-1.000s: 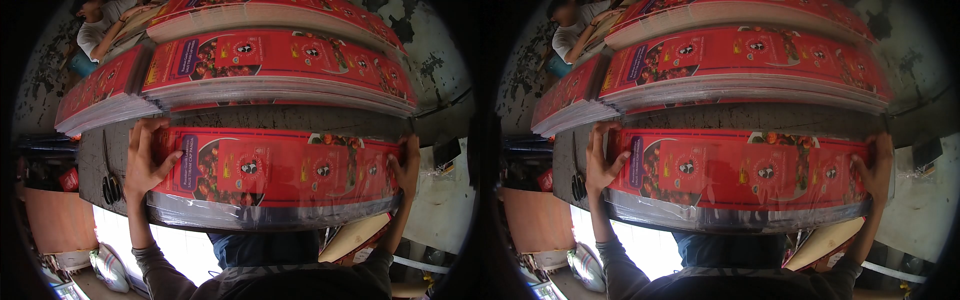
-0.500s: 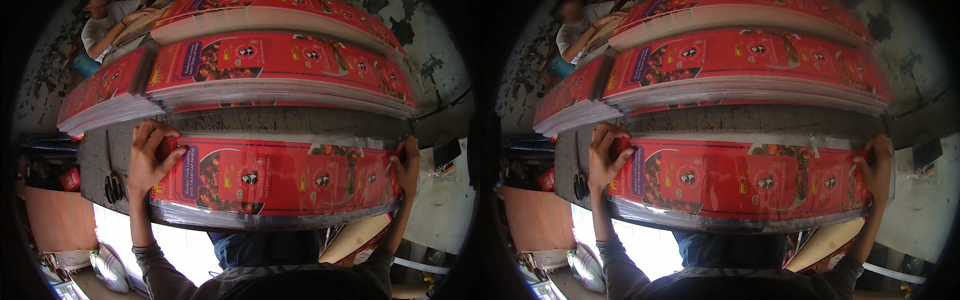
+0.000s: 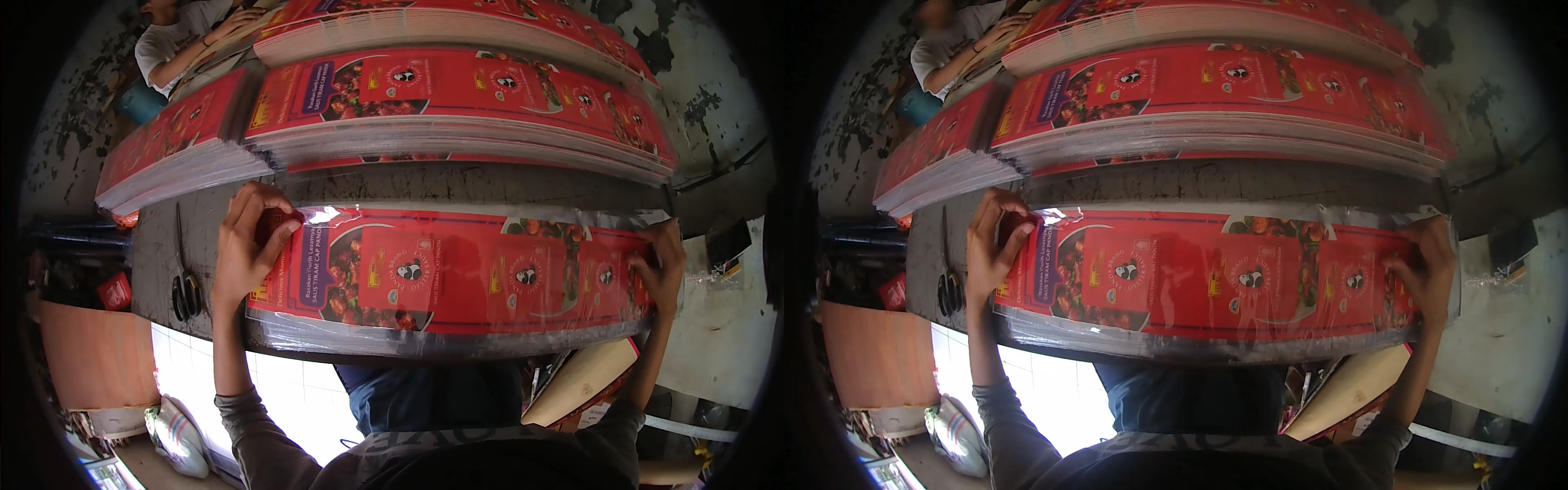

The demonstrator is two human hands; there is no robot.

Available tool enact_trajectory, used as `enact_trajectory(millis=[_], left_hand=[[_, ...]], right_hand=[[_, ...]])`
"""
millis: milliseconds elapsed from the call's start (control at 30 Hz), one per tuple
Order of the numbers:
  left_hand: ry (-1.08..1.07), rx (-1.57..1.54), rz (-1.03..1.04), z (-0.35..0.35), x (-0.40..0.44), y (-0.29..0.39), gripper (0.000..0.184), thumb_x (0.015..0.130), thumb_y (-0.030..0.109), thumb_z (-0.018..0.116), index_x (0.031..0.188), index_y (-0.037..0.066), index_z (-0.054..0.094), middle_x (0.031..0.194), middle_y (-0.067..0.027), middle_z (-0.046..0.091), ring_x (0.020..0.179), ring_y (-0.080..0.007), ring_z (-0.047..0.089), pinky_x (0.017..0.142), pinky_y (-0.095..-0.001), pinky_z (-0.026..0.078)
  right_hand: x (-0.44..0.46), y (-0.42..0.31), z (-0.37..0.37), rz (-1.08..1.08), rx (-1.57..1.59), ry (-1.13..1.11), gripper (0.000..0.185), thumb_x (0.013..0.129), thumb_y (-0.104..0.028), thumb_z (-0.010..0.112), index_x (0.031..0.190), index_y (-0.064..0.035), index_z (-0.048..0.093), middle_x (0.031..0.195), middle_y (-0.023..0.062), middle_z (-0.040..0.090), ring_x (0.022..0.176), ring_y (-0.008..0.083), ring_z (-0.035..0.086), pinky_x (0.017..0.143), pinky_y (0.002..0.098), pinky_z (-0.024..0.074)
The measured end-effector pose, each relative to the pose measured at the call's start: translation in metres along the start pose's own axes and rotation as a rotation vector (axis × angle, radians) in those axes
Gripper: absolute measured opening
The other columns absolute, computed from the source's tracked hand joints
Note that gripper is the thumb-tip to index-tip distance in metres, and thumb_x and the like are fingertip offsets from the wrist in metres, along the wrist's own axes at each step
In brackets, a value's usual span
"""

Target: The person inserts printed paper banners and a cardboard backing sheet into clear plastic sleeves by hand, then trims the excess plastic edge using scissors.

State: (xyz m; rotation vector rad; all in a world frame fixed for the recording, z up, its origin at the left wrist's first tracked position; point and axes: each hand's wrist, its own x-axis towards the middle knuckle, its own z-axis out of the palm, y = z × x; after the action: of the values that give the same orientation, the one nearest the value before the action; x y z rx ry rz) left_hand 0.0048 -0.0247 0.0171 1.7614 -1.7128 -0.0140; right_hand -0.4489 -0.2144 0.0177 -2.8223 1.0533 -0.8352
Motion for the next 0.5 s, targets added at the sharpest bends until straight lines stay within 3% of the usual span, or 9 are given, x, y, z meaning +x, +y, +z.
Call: enact_trajectory(millis=[67, 133, 333, 500], left_hand=[[0.006, -0.010, 0.006, -0.001, 0.000, -0.001, 0.016, 0.069, 0.008, 0.064, 0.080, 0.004, 0.053, 0.079, -0.0076, 0.053, 0.076, -0.0232, 0.051, 0.073, -0.0317, 0.035], [-0.027, 0.034, 0.049, -0.003, 0.001, -0.002, 0.015, 0.070, 0.004, 0.062, 0.080, 0.000, 0.051, 0.077, -0.0094, 0.051, 0.073, -0.0196, 0.051, 0.065, -0.0285, 0.040], [-0.008, 0.053, 0.062, -0.002, 0.001, 0.000, 0.014, 0.070, 0.006, 0.061, 0.079, 0.001, 0.052, 0.075, -0.0096, 0.051, 0.071, -0.0218, 0.050, 0.067, -0.0300, 0.038], [0.015, 0.070, 0.054, -0.002, 0.000, 0.001, 0.013, 0.070, 0.006, 0.062, 0.079, 0.003, 0.053, 0.077, -0.0080, 0.052, 0.072, -0.0216, 0.050, 0.071, -0.0308, 0.035]], right_hand=[[0.001, -0.007, 0.000, 0.005, 0.032, -0.017, 0.050, 0.047, -0.027, 0.075, 0.083, -0.0001, 0.054, 0.081, 0.0107, 0.048, 0.074, 0.0266, 0.050, 0.064, 0.0325, 0.0400], [0.004, -0.016, -0.001, 0.012, 0.062, -0.028, 0.051, 0.046, -0.026, 0.075, 0.085, -0.0007, 0.055, 0.082, 0.0107, 0.049, 0.074, 0.0261, 0.050, 0.063, 0.0326, 0.0403], [0.010, -0.045, -0.001, 0.097, 0.073, -0.105, 0.063, 0.042, -0.031, 0.077, 0.095, -0.0040, 0.054, 0.090, 0.0095, 0.046, 0.073, 0.0236, 0.048, 0.058, 0.0325, 0.0408], [0.014, -0.043, 0.002, 0.012, 0.022, -0.096, 0.070, 0.040, -0.035, 0.078, 0.098, -0.0034, 0.052, 0.089, 0.0090, 0.044, 0.072, 0.0220, 0.047, 0.053, 0.0302, 0.0397]])
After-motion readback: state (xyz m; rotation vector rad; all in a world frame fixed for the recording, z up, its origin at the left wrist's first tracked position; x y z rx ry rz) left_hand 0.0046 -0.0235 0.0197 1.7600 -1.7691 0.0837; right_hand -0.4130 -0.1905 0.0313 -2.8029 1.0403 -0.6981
